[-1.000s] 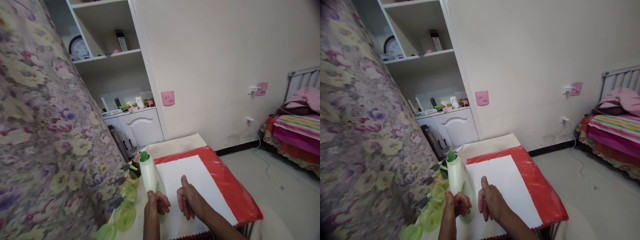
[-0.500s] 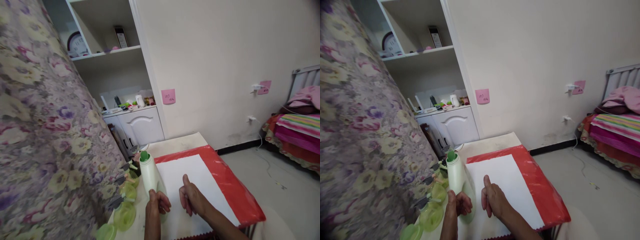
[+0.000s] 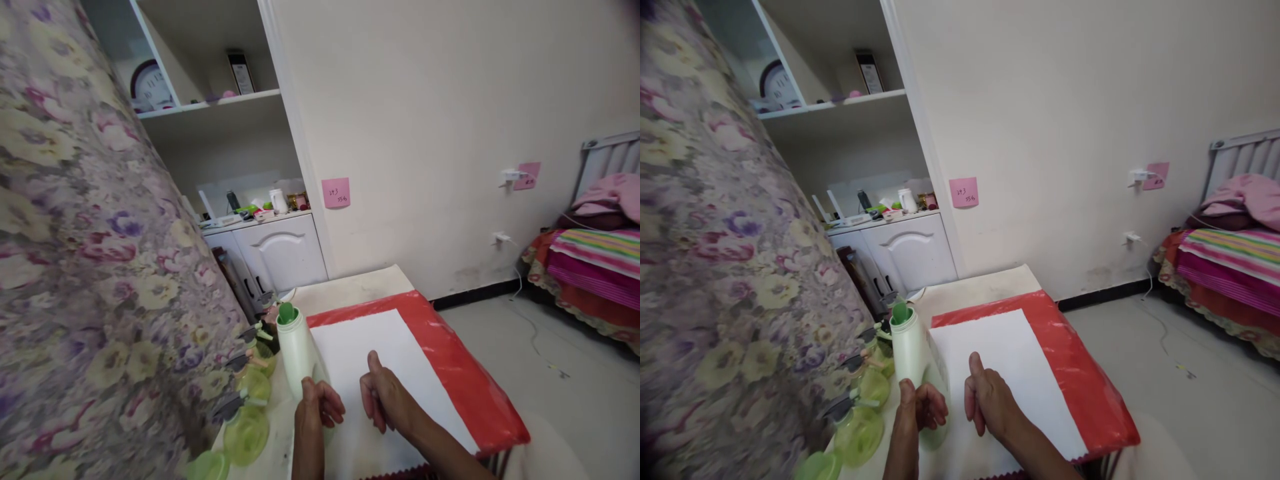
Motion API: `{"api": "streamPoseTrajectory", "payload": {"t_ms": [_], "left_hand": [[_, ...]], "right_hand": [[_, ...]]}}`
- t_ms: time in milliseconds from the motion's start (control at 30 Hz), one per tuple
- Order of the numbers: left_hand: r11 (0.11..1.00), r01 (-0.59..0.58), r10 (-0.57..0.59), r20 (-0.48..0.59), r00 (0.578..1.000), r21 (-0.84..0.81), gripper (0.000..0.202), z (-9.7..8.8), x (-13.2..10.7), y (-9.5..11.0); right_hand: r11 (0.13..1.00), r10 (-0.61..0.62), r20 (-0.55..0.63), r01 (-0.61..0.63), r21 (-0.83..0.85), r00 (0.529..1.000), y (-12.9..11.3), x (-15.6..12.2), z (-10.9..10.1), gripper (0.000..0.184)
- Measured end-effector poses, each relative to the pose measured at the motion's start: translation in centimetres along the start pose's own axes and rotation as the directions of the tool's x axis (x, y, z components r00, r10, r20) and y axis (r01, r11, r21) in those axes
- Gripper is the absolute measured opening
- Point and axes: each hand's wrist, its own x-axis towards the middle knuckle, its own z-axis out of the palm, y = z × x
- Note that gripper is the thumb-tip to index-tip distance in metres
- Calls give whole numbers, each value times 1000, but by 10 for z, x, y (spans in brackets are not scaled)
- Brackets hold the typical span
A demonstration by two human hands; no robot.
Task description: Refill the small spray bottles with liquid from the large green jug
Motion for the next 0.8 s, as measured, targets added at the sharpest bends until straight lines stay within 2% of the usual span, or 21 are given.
{"api": "streamPoseTrajectory", "payload": {"t_ms": [167, 433, 600, 800], "left_hand": [[1000, -18, 18, -4, 1000, 9, 77, 4, -2, 5], [999, 46, -46, 47, 998, -3, 82, 10, 12, -15], [994, 112, -111, 96, 989, -11, 81, 14, 19, -18], [997, 80, -76, 114, 990, -24, 80, 22, 23, -27]], "right_hand": [[1000, -3, -7, 3, 1, 1000, 0, 0, -2, 85], [1000, 20, -33, -19, 8, 999, 7, 1, -9, 85], [1000, 27, -50, -27, 1, 998, 14, 2, -12, 85], [998, 52, -76, -49, 48, 996, 19, 2, -19, 85]]}}
